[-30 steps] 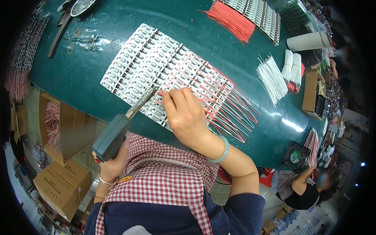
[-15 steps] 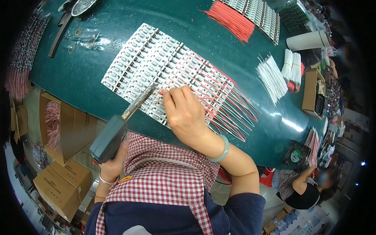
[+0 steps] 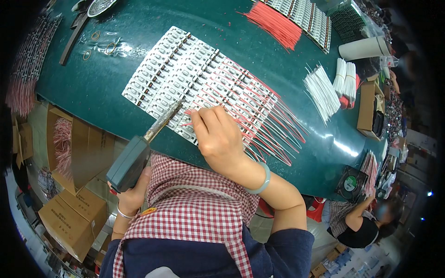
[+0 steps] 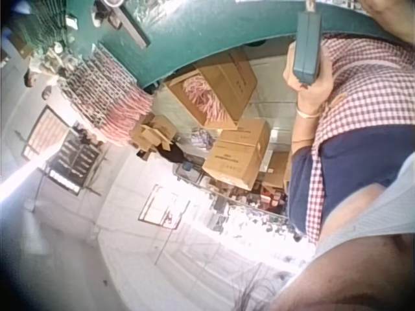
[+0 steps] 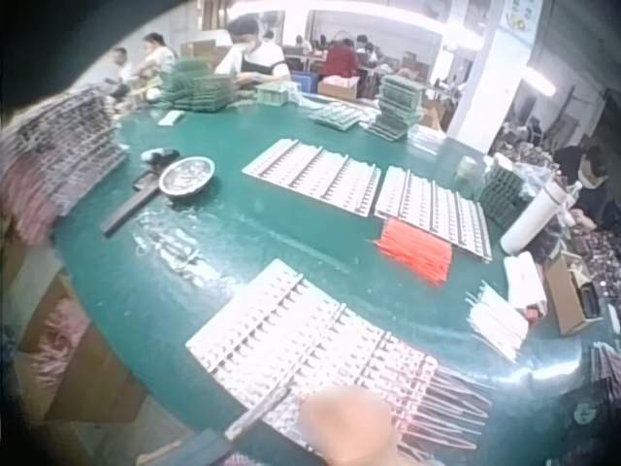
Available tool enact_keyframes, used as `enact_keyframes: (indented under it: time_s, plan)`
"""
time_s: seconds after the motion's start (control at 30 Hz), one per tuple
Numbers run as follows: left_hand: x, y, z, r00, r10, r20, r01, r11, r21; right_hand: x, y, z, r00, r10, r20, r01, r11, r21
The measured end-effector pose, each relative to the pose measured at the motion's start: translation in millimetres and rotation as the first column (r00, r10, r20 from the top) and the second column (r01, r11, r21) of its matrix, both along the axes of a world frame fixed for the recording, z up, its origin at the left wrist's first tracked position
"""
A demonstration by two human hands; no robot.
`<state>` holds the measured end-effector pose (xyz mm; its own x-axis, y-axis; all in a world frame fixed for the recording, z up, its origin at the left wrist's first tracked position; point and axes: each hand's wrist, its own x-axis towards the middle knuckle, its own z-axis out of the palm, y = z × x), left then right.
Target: The person uses a soldering iron to attach red and white wires to a white plastic grid fixture. They repeatedly pick up individual wires, place them into slots on the grid, and apply the soldering iron to secure them. The process is repetitive, focusing on filling the grid with wires.
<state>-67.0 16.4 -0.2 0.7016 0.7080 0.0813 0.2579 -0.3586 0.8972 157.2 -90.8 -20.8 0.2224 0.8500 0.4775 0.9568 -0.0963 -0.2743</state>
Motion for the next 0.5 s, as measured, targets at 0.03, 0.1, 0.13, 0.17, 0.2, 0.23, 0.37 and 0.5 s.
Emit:
enact_keyframes:
  time_s: [0.03, 0.1, 0.13, 0.17, 0.2, 0.23, 0.37, 0.5]
  plan:
    - [-0.9, 0.1, -0.6, 1.000, -0.003, 0.003, 0.003, 1.000, -0.005, -1.1, -0.1, -1.2, 1.000, 0.000, -0.002, 0.000, 1.000, -0.001]
    - [-0.4, 0.6, -0.4, 1.000, -0.018, 0.006, 0.017, 1.000, 0.007, -1.8, 0.1, -3.2, 1.000, -0.007, -0.002, 0.007, 1.000, 0.001]
    - [0.0, 1.0, -0.2, 1.000, -0.025, 0.007, 0.025, 1.000, 0.013, -2.0, 0.4, -3.7, 1.000, -0.010, -0.002, 0.010, 1.000, 0.002]
    - [0.3, 1.3, 0.4, 1.000, -0.028, -0.005, 0.028, 1.000, 0.011, -2.3, 0.8, -3.5, 1.000, -0.012, 0.003, 0.012, 1.000, -0.004]
    - [0.5, 1.6, 0.8, 0.999, -0.031, -0.015, 0.031, 0.999, 0.009, -2.6, 1.2, -3.4, 1.000, -0.014, 0.009, 0.014, 1.000, -0.010]
    - [0.9, 1.7, 0.9, 0.999, -0.034, -0.026, 0.034, 0.999, 0.006, -2.7, 1.6, -3.2, 1.000, -0.016, 0.016, 0.016, 1.000, -0.016]
    - [5.1, 0.7, -0.7, 1.000, -0.009, 0.014, 0.010, 0.999, -0.036, -2.5, 2.7, -1.5, 0.999, -0.013, 0.031, 0.014, 0.999, -0.034]
    - [5.7, 2.4, -1.5, 0.999, -0.029, 0.022, 0.029, 1.000, 0.008, -3.0, 4.0, -0.8, 0.999, -0.020, 0.033, 0.022, 0.999, -0.043]
